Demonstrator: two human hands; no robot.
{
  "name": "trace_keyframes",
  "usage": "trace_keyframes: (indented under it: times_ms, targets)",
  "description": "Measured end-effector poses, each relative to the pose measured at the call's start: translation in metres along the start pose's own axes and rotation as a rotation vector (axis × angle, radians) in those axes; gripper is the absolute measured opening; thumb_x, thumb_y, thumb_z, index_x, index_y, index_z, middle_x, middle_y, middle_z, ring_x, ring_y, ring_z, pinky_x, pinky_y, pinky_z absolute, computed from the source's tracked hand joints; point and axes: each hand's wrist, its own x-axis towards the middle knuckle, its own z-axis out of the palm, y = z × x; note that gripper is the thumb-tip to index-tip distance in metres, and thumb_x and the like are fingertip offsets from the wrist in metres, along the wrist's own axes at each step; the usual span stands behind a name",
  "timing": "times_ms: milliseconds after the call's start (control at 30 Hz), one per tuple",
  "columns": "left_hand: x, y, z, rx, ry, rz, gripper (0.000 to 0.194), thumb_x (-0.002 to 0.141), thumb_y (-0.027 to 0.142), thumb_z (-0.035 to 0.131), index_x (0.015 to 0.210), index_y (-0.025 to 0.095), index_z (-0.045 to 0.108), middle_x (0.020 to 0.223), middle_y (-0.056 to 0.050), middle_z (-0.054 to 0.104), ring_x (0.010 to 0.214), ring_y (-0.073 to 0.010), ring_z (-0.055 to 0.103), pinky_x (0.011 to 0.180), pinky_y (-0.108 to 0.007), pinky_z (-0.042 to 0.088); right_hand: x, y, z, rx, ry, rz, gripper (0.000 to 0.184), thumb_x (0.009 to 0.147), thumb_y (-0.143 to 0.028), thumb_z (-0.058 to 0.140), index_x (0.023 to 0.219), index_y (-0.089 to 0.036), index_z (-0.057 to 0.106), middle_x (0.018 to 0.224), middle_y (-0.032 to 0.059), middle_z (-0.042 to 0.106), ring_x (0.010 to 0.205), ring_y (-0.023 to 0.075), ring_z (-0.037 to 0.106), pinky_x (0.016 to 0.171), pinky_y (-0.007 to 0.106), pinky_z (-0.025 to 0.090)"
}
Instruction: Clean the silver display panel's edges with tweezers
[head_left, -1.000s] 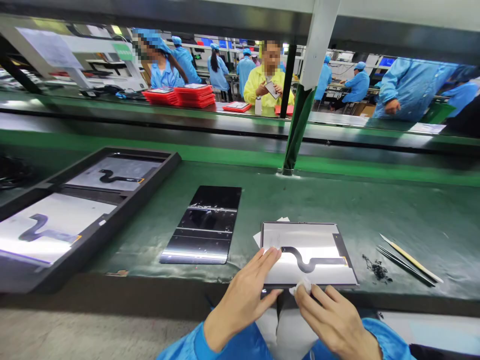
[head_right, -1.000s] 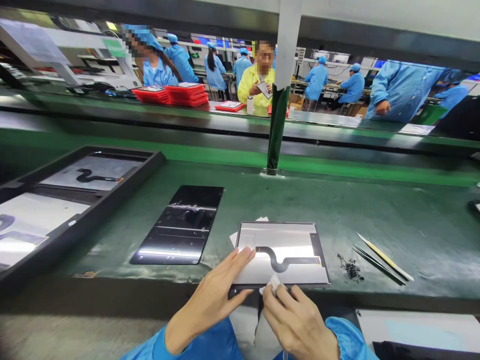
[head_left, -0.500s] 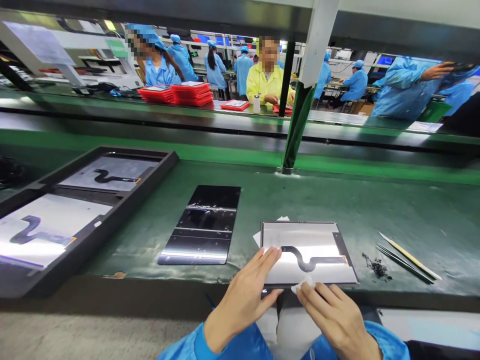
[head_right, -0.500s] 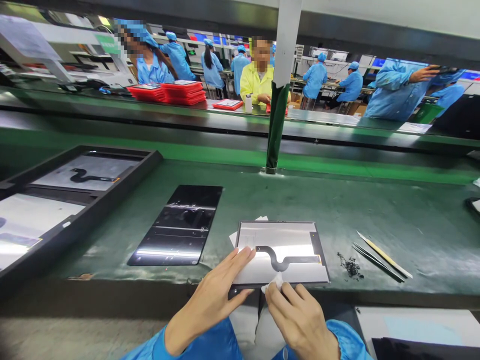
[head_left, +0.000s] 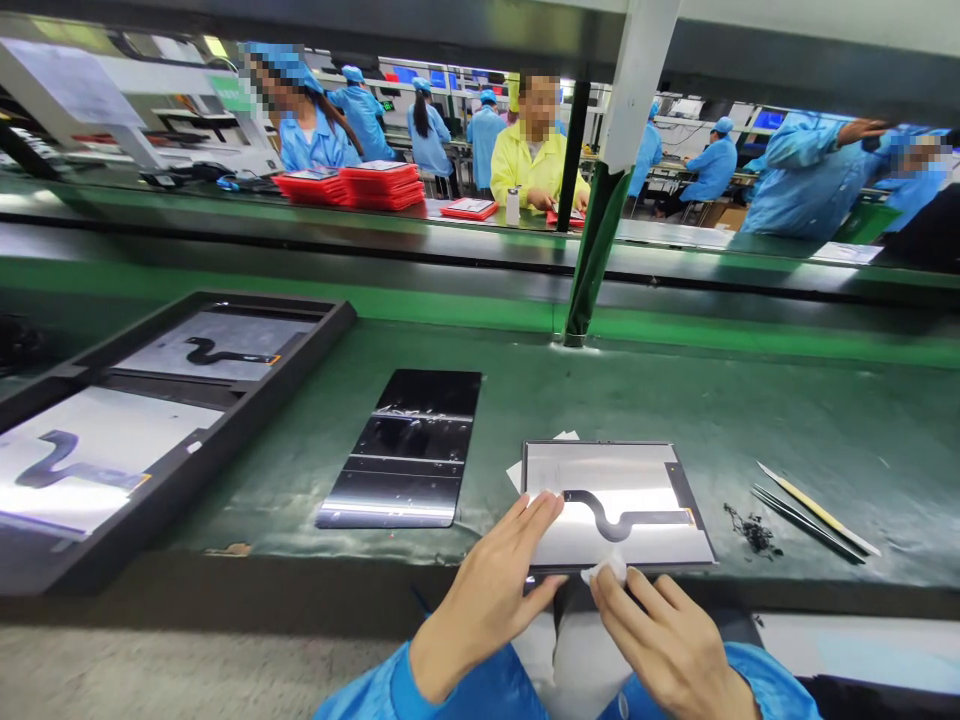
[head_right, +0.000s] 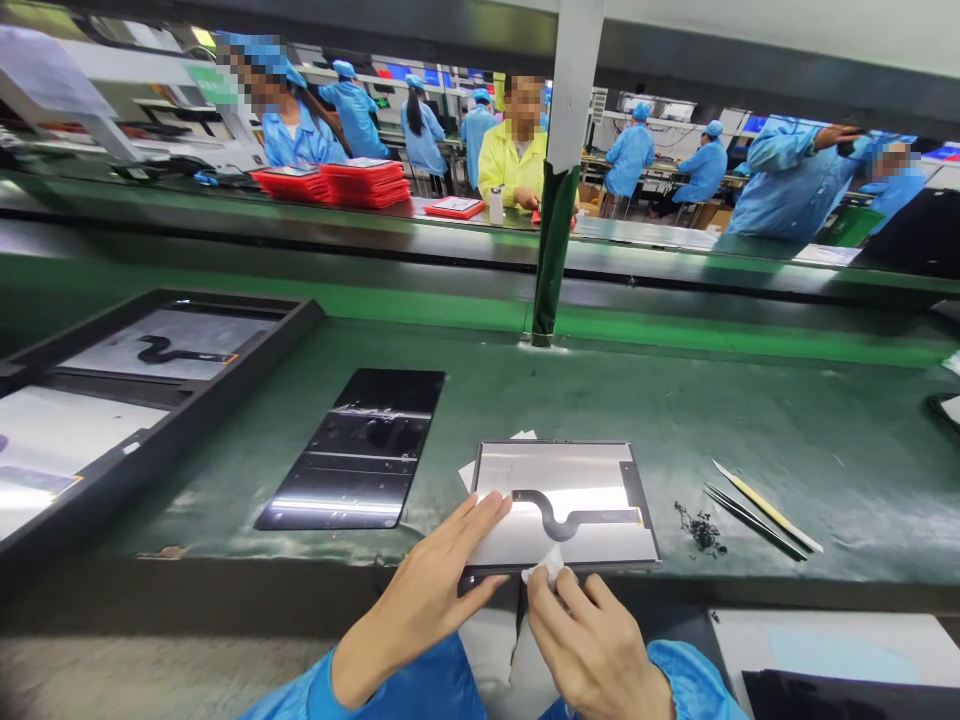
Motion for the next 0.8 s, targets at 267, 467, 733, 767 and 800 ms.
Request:
trace_keyframes:
  times_ms: [267, 467, 733, 767, 800]
  targets:
    - [0.0004, -0.0005, 0.0001, 0.009, 0.0, 0.01, 0.079, 0.093, 0.025, 0.06, 0.158, 0.023, 0.015, 0.154, -0.011, 0.042, 0.142, -0.0292, 0.039, 0.113, -0.047, 0.043, 0.001, -0.0001, 0.0005, 0.008, 0.005, -0.028, 0.044, 0.099, -0.002, 0.034, 0.088, -0.013, 0.075, 0.097, 0.0115, 0.075, 0.082, 0.021, 0.064, 0.067, 0.035, 0.039]
    - [0.0006, -0.0002, 0.0011, 0.01, -0.006, 0.012, 0.078, 0.093, 0.024, 0.06, 0.157, 0.022, 0.017, 0.154, -0.011, 0.042, 0.142, -0.0287, 0.039, 0.114, -0.047, 0.042, 0.0055, -0.0003, -0.0014, 0.016, 0.038, -0.008, 0.051, 0.1, -0.001, 0.028, 0.086, -0.012, 0.075, 0.094, 0.0105, 0.076, 0.081, 0.021, 0.063, 0.066, 0.036, 0.039]
    - [0.0008, -0.0001, 0.0007, 0.014, -0.009, 0.011, 0.074, 0.094, 0.024, 0.059, 0.157, 0.021, 0.019, 0.155, -0.011, 0.042, 0.143, -0.0282, 0.039, 0.114, -0.047, 0.042, 0.0033, -0.0047, 0.0006, 0.009, 0.071, 0.031, 0.051, 0.101, -0.002, 0.029, 0.085, -0.011, 0.076, 0.092, 0.0102, 0.077, 0.08, 0.0217, 0.064, 0.065, 0.036, 0.038]
    - [0.0009, -0.0003, 0.0008, 0.016, -0.009, 0.009, 0.074, 0.094, 0.024, 0.059, 0.157, 0.021, 0.019, 0.155, -0.011, 0.042, 0.143, -0.0283, 0.039, 0.114, -0.047, 0.042, 0.0031, -0.0051, 0.0008, 0.004, 0.073, 0.033, 0.051, 0.101, -0.002, 0.029, 0.085, -0.011, 0.076, 0.092, 0.0102, 0.077, 0.08, 0.0217, 0.064, 0.065, 0.036, 0.038]
    - [0.001, -0.0005, 0.001, 0.019, -0.009, 0.008, 0.074, 0.094, 0.024, 0.059, 0.157, 0.021, 0.019, 0.155, -0.011, 0.042, 0.143, -0.0284, 0.039, 0.114, -0.047, 0.042, 0.0028, -0.0054, 0.001, 0.0, 0.074, 0.034, 0.051, 0.101, -0.002, 0.028, 0.085, -0.012, 0.076, 0.092, 0.0102, 0.077, 0.08, 0.0217, 0.064, 0.065, 0.036, 0.038]
